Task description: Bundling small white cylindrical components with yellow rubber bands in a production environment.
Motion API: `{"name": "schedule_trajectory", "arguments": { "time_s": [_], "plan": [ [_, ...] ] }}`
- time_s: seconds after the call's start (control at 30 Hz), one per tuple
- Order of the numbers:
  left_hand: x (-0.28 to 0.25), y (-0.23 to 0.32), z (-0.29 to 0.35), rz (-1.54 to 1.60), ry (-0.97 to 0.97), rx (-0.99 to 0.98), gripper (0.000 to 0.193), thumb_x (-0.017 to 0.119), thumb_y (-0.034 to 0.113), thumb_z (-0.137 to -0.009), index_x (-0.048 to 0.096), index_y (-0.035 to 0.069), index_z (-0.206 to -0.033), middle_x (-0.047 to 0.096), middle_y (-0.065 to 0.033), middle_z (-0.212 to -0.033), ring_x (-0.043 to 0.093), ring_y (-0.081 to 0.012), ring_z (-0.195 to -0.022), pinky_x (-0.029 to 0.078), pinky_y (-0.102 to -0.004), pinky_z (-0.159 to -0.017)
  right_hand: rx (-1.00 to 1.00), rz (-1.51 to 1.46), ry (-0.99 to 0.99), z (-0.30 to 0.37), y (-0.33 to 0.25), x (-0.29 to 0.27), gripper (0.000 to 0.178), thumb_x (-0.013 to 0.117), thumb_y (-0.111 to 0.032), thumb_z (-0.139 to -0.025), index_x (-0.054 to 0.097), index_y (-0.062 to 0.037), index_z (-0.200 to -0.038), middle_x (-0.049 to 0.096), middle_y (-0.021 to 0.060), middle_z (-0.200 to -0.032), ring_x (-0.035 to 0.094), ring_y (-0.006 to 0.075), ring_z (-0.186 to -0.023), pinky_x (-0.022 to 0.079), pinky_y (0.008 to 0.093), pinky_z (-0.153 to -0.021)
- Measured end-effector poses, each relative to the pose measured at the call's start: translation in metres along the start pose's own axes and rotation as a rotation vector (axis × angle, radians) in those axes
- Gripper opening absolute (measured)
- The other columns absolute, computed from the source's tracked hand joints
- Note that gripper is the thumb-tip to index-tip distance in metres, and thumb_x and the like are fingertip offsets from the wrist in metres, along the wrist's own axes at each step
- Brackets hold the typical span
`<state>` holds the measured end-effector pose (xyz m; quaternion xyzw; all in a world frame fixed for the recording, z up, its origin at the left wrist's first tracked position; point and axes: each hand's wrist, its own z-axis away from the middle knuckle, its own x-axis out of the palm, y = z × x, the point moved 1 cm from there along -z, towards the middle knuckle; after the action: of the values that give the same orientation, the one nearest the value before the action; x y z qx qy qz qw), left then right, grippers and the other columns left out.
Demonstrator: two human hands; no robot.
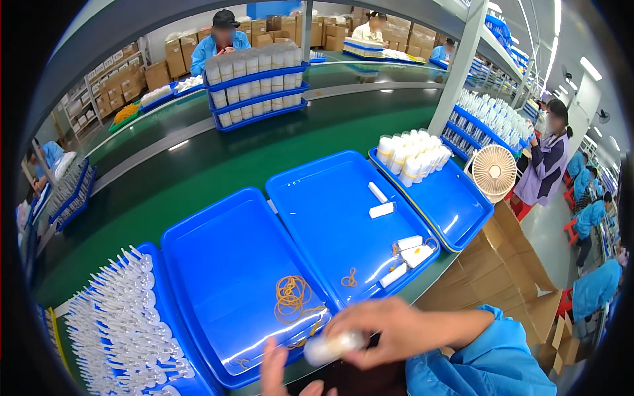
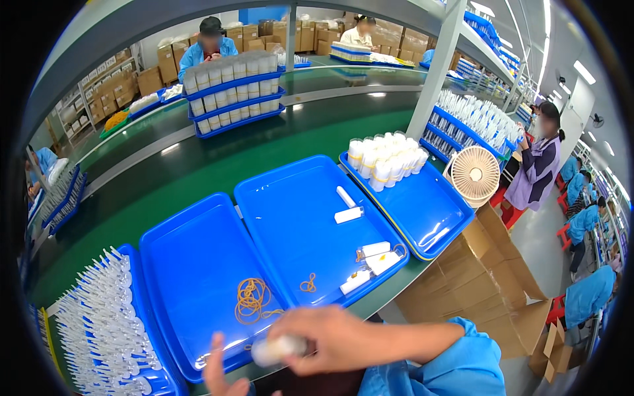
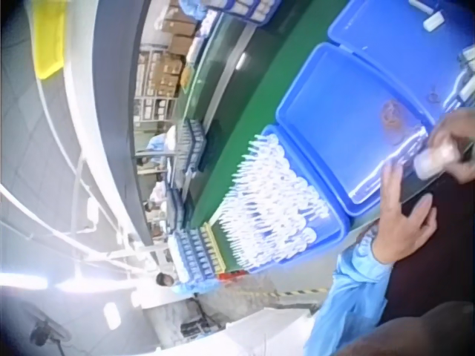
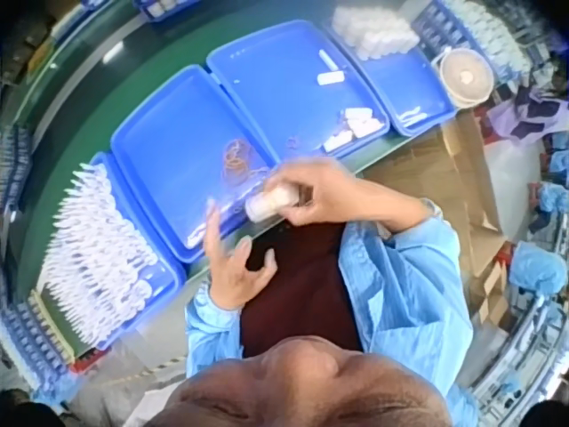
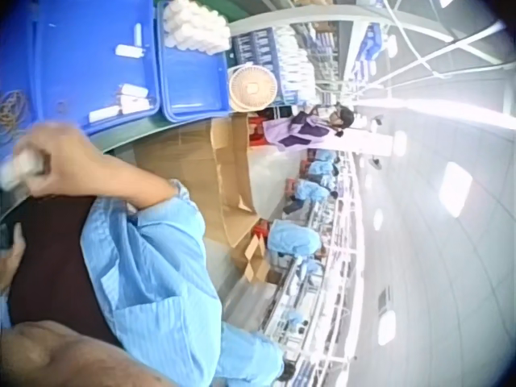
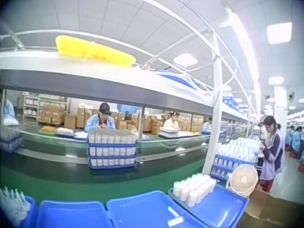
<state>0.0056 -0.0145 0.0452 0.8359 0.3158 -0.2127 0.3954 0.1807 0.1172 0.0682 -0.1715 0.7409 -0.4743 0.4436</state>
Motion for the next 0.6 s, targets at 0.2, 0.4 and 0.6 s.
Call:
{"name": "schedule_trajectory", "arguments": {
  "time_s": [0.2,0.4,0.6],
  "plan": [
    [-0.058,-0.002,0.032,-0.255,0.135,-0.282,0.035,0.059,0.0,-0.072,0.052,0.001,-0.107,0.052,-0.0219,-0.108,0.056,-0.0353,-0.092,0.047,-0.0416,-0.079,0.064,0.648,0.748,0.008,0.054,-0.121,0.032,0.072,-0.007,-0.064,0.063,-0.0061,-0.095,0.061,0.0091,-0.086,0.059,0.0159,-0.072,0.05,0.0258,-0.06],
    [-0.092,-0.022,0.055,-0.62,0.027,-0.594,0.021,0.06,-0.002,-0.074,0.058,0.0,-0.096,0.055,-0.0173,-0.093,0.055,-0.0298,-0.071,0.046,-0.0349,-0.063,0.452,0.786,0.873,0.016,0.098,-0.197,0.036,0.076,-0.019,-0.065,0.063,-0.0069,-0.097,0.063,0.0124,-0.082,0.06,0.0242,-0.073,0.047,0.0339,-0.068],
    [-0.101,-0.035,0.046,-0.669,-0.034,-0.613,0.021,0.063,0.0,-0.075,0.057,0.001,-0.095,0.054,-0.0188,-0.092,0.054,-0.036,-0.079,0.045,-0.0395,-0.068,0.555,0.868,0.76,-0.003,0.127,-0.202,0.046,0.079,-0.024,-0.063,0.058,-0.0071,-0.1,0.064,0.016,-0.087,0.062,0.0307,-0.083,0.048,0.0383,-0.073]
  ]
}}
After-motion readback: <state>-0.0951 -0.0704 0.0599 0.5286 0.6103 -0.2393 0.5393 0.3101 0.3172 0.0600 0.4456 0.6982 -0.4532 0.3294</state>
